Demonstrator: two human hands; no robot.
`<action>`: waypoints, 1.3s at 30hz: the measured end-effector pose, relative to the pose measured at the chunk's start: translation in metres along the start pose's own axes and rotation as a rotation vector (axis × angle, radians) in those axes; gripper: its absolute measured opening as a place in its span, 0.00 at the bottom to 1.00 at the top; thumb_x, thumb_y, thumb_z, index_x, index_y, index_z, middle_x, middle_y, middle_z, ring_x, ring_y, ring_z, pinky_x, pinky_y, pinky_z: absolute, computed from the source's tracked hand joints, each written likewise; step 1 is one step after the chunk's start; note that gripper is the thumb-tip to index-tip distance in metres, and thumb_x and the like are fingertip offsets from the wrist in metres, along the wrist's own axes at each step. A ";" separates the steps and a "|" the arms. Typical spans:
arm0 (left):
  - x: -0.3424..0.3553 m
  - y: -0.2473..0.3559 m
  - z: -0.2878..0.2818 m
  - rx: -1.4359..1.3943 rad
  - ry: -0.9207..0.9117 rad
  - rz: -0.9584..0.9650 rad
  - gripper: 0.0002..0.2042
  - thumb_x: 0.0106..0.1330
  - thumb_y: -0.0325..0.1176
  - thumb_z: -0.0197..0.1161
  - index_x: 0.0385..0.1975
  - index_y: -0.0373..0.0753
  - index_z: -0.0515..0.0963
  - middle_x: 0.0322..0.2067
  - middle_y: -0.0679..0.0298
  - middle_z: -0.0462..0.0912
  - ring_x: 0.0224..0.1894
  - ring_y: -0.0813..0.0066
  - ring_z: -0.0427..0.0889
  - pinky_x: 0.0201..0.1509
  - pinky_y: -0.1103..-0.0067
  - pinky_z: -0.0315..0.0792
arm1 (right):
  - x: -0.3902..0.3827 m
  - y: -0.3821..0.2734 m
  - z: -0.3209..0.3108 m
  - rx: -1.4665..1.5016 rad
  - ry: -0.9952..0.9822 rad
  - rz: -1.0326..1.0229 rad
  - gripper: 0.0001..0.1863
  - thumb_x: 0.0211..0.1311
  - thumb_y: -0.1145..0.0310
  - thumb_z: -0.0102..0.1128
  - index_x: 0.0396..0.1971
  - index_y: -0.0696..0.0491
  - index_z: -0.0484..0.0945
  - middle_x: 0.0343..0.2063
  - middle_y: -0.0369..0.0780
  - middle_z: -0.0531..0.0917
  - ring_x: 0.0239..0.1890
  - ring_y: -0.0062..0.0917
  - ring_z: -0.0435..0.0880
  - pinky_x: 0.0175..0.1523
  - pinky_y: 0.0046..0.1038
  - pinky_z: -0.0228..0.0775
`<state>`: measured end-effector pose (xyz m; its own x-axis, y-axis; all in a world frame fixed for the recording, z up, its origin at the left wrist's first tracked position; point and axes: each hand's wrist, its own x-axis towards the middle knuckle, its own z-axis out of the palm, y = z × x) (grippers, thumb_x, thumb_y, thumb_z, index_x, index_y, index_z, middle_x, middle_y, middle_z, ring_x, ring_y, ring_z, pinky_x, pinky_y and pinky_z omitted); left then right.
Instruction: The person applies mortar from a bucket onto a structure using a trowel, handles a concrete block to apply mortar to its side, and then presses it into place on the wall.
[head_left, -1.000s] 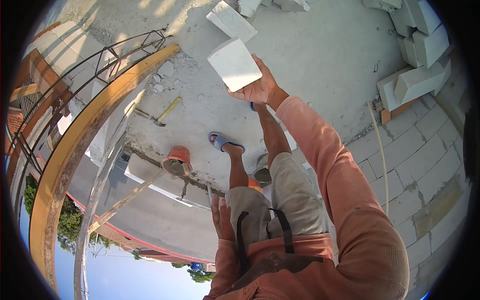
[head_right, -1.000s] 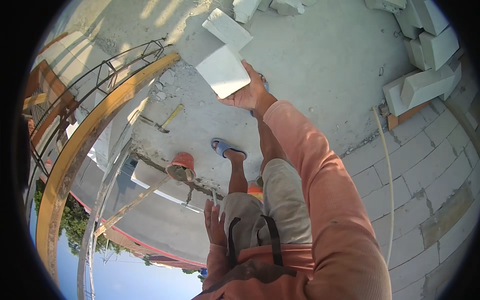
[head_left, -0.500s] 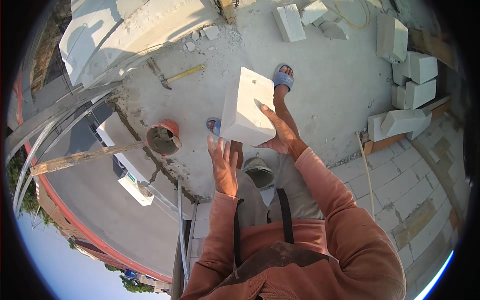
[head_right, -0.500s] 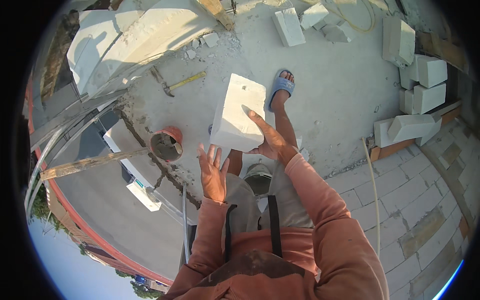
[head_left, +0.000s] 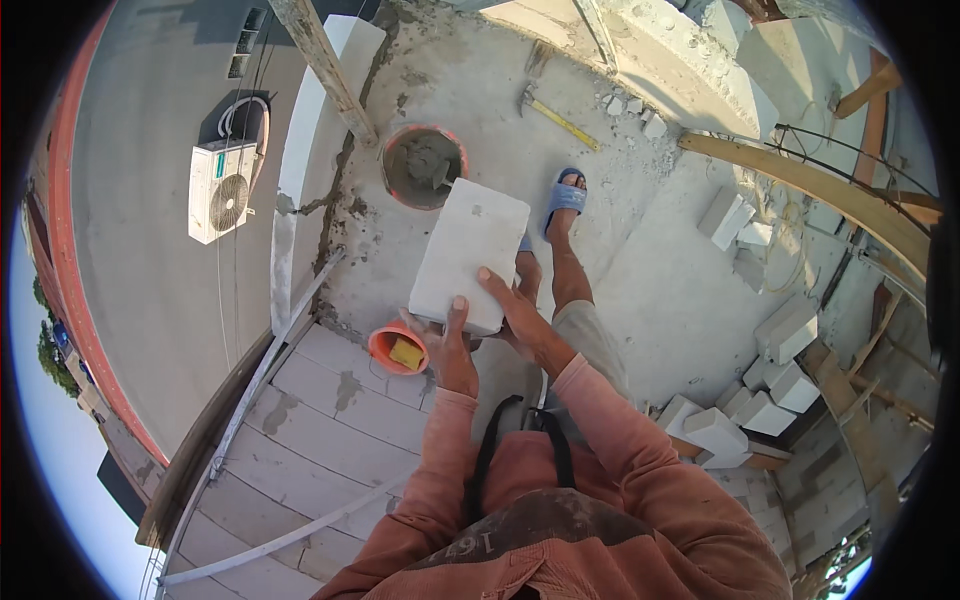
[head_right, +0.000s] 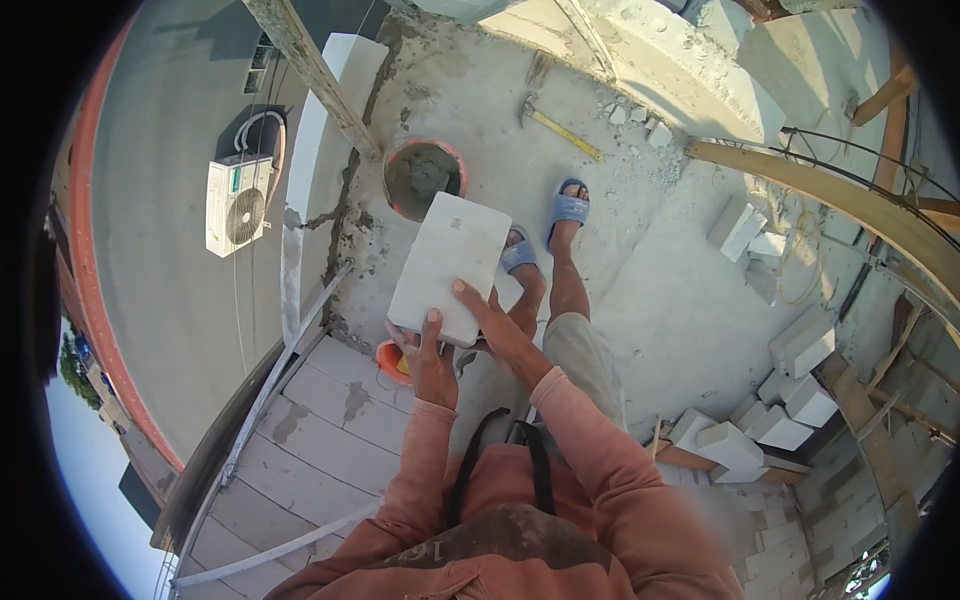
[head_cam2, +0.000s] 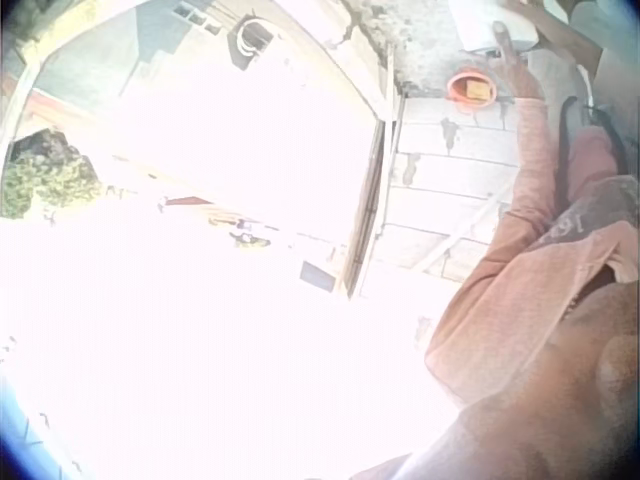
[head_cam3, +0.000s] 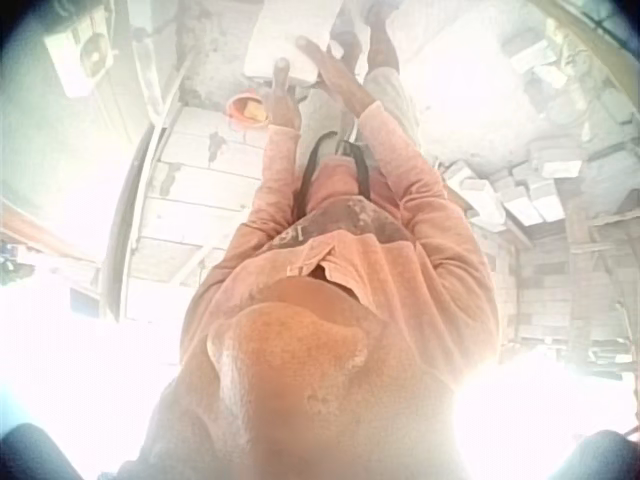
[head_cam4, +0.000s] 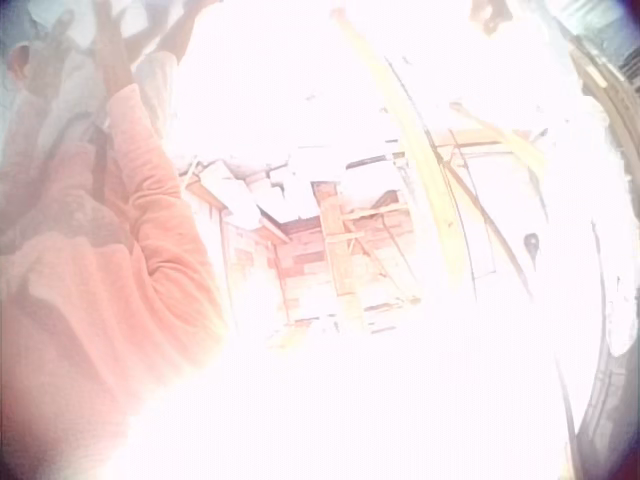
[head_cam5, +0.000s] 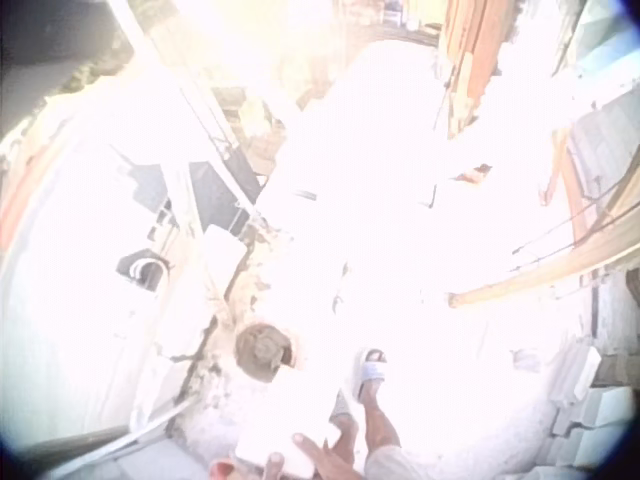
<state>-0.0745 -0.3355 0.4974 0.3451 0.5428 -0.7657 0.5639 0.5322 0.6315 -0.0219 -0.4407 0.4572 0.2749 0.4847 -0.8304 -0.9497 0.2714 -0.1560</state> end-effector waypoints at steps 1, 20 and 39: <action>0.009 0.010 -0.010 -0.025 0.016 0.002 0.52 0.68 0.44 0.71 0.81 0.42 0.36 0.73 0.56 0.57 0.72 0.61 0.61 0.73 0.60 0.62 | 0.009 -0.002 0.012 -0.043 -0.043 0.055 0.57 0.68 0.31 0.57 0.80 0.52 0.41 0.74 0.47 0.61 0.75 0.40 0.64 0.72 0.47 0.64; 0.234 0.351 -0.110 0.525 0.143 0.484 0.59 0.58 0.47 0.79 0.79 0.27 0.43 0.71 0.46 0.62 0.71 0.57 0.66 0.75 0.67 0.59 | 0.125 -0.110 0.071 -0.961 0.217 -0.066 0.35 0.75 0.45 0.55 0.64 0.63 0.72 0.52 0.56 0.84 0.57 0.43 0.84 0.60 0.38 0.73; 0.676 0.543 0.199 0.866 -0.783 0.697 0.54 0.53 0.62 0.79 0.70 0.29 0.63 0.55 0.44 0.80 0.58 0.58 0.82 0.60 0.71 0.78 | 0.386 -0.117 0.076 -0.686 0.428 -0.225 0.27 0.71 0.48 0.56 0.53 0.59 0.78 0.49 0.59 0.85 0.56 0.54 0.83 0.62 0.43 0.71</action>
<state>0.6142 0.1912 0.2979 0.9183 -0.1327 -0.3731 0.2855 -0.4311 0.8560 0.2071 -0.2224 0.1955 0.5193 0.0841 -0.8505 -0.7979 -0.3089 -0.5177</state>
